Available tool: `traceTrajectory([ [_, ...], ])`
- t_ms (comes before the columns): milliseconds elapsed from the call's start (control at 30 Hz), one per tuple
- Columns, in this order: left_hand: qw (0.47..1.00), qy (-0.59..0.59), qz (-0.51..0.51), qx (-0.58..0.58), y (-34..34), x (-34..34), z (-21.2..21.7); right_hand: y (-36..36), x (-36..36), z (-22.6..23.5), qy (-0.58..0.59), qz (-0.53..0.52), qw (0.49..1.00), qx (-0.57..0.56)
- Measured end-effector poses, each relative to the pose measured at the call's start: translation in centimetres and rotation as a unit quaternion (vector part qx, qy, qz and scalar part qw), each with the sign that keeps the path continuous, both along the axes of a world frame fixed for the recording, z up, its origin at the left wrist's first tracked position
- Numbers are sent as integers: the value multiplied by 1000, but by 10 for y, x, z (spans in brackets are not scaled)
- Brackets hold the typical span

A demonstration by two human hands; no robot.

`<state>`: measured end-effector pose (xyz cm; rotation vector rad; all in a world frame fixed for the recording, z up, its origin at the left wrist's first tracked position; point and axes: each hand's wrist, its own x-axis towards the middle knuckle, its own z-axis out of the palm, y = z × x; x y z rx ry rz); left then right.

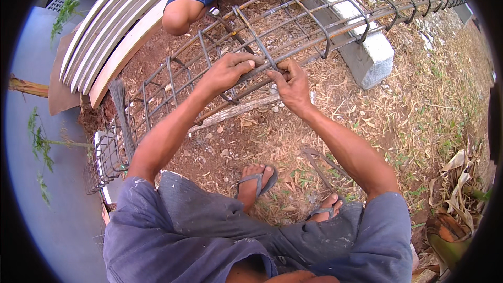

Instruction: The person assembles a metal frame by tying intersecting bars with wire using pliers. They repeatedly wrap wire around joints and twist it to secure the structure.

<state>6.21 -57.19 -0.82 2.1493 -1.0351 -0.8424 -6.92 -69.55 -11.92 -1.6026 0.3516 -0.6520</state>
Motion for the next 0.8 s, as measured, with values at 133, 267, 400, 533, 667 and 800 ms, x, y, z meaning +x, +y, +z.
traceTrajectory([
  [133, 979, 134, -114, 106, -23, 39, -3, 14, 6, 1, 1, -100, 985, -141],
  [267, 973, 121, -127, 148, -29, 58, -15, 12, 3, -1, 4, -92, 989, -118],
  [400, 983, -110, -143, 40, -37, 48, -11, 8, -3, 7, 8, -73, 996, -51],
  [533, 957, -283, -66, -9, -37, 9, 20, 0, -10, 28, 63, -54, 996, 16],
  [667, 968, -242, 63, -32, -29, -32, 26, -7, -5, 46, 102, -9, 937, 335],
  [800, 950, -253, 80, -166, -21, -62, -2, -12, -10, 50, 95, 12, 900, 424],
])
